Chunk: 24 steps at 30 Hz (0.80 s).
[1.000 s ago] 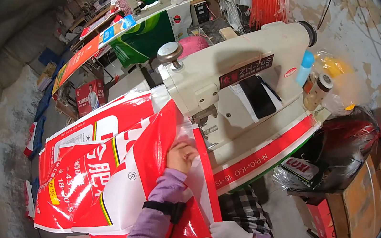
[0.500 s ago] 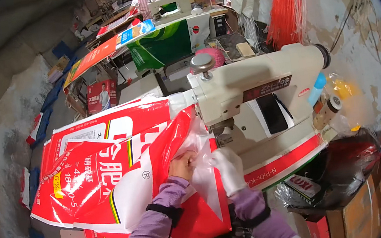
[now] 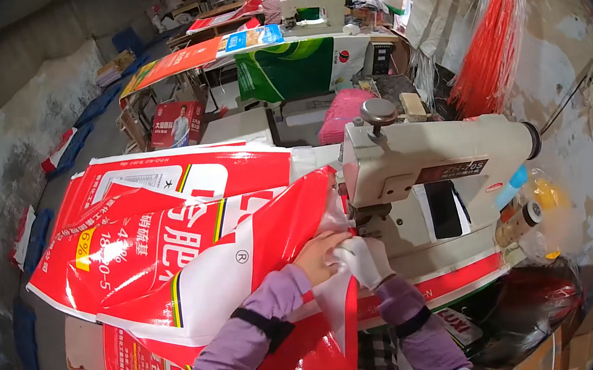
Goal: Sewing and finishing the edges of plastic/woven sacks using an industrial sewing machine.
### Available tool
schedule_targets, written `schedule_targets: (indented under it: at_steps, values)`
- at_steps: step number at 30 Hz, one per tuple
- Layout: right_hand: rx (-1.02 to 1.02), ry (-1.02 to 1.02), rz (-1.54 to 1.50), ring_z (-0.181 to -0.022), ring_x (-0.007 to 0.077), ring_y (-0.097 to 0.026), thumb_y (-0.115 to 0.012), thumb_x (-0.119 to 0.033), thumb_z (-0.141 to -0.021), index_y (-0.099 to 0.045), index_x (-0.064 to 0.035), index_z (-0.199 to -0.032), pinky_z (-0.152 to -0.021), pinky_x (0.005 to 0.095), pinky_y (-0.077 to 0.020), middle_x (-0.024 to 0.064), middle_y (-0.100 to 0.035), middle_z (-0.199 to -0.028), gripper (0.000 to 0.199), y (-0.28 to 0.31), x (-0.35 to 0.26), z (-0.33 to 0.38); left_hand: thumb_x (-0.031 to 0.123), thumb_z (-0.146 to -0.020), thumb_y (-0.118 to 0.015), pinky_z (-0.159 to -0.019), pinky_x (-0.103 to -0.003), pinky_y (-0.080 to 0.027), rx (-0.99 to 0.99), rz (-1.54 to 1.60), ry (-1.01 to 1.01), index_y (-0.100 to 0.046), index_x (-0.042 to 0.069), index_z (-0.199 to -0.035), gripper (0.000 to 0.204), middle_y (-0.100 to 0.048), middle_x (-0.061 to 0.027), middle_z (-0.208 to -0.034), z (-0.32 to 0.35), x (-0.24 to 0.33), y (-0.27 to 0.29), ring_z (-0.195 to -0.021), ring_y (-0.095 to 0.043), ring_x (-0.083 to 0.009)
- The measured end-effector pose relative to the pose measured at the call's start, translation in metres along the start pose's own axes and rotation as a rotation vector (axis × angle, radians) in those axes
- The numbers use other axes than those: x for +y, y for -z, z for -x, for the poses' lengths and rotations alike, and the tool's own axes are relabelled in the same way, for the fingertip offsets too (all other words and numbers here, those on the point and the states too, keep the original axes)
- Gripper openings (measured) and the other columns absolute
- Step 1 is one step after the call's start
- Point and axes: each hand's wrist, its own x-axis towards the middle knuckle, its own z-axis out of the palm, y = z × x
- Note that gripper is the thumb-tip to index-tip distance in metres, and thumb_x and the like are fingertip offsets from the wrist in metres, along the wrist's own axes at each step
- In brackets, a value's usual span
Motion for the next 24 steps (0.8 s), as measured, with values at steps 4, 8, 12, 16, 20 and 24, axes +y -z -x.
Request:
schedule_targets:
  at_steps: [4,8,12,16,20,24]
  values:
    - [0.452,0.284,-0.098,-0.099,0.0325,-0.058,-0.057,0.002,-0.074,-0.064,-0.0075,-0.104,-0.084,0.0414,-0.0485,0.0117,-0.062,-0.102,0.032,-0.010,-0.023,0.027,0.013,-0.077,-0.075,-0.067,-0.029,-0.049,0.019,-0.138,0.312,-0.071,0.007,-0.095,0.020,-0.061,-0.0053,-0.066,0.008,-0.046,-0.006,-0.066,-0.061,-0.0155]
    - [0.269,0.329,0.128,-0.104,0.0359,-0.054,-0.056,0.004,-0.068,-0.062,-0.0081,-0.109,-0.088,0.0478,-0.0446,0.0126,-0.057,-0.112,0.043,-0.015,0.004,0.144,0.019,-0.072,-0.079,-0.066,-0.032,-0.048,0.120,-0.206,0.369,-0.073,0.016,-0.097,0.026,-0.061,-0.0044,-0.070,-0.002,-0.030,-0.023,-0.063,-0.058,-0.0180]
    - [0.030,0.594,0.127,-0.102,0.0309,-0.057,-0.061,-0.015,-0.077,-0.065,-0.0059,-0.102,-0.086,0.0428,-0.0459,0.0128,-0.060,-0.110,0.026,-0.036,-0.006,0.219,0.019,-0.064,-0.084,-0.076,-0.037,-0.047,0.221,-0.309,0.461,-0.069,0.019,-0.107,0.045,-0.059,-0.0074,-0.088,-0.014,-0.039,-0.030,-0.085,-0.060,-0.0232]
    - [0.007,0.509,-0.030,-0.098,0.0310,-0.060,-0.058,-0.024,-0.087,-0.065,-0.0030,-0.101,-0.084,0.0382,-0.0478,0.0142,-0.063,-0.100,0.026,-0.039,-0.041,0.211,0.020,-0.060,-0.085,-0.085,-0.040,-0.045,0.226,-0.230,0.552,-0.056,0.017,-0.109,0.057,-0.057,-0.0086,-0.084,-0.029,-0.035,-0.037,-0.091,-0.057,-0.0301]
    - [-0.204,-0.076,-0.664,-0.081,0.0320,-0.063,-0.056,-0.025,-0.092,-0.063,-0.0037,-0.101,-0.075,0.0370,-0.0498,0.0159,-0.064,-0.086,0.024,-0.057,-0.037,0.229,0.025,-0.070,-0.080,-0.088,-0.039,-0.044,0.209,-0.412,0.543,-0.057,0.016,-0.107,0.045,-0.060,-0.0112,-0.093,-0.030,-0.031,-0.030,-0.097,-0.057,-0.0303]
    - [-0.299,-0.169,-0.546,-0.070,0.0238,-0.061,-0.055,-0.029,-0.093,-0.063,-0.0021,-0.099,-0.067,0.0304,-0.0480,0.0145,-0.060,-0.078,0.029,-0.057,-0.042,0.230,0.023,-0.096,-0.049,-0.097,-0.036,-0.041,0.447,-0.037,0.460,-0.052,0.005,-0.122,0.032,-0.059,-0.0162,-0.116,-0.011,-0.097,-0.006,-0.111,-0.054,-0.0247]
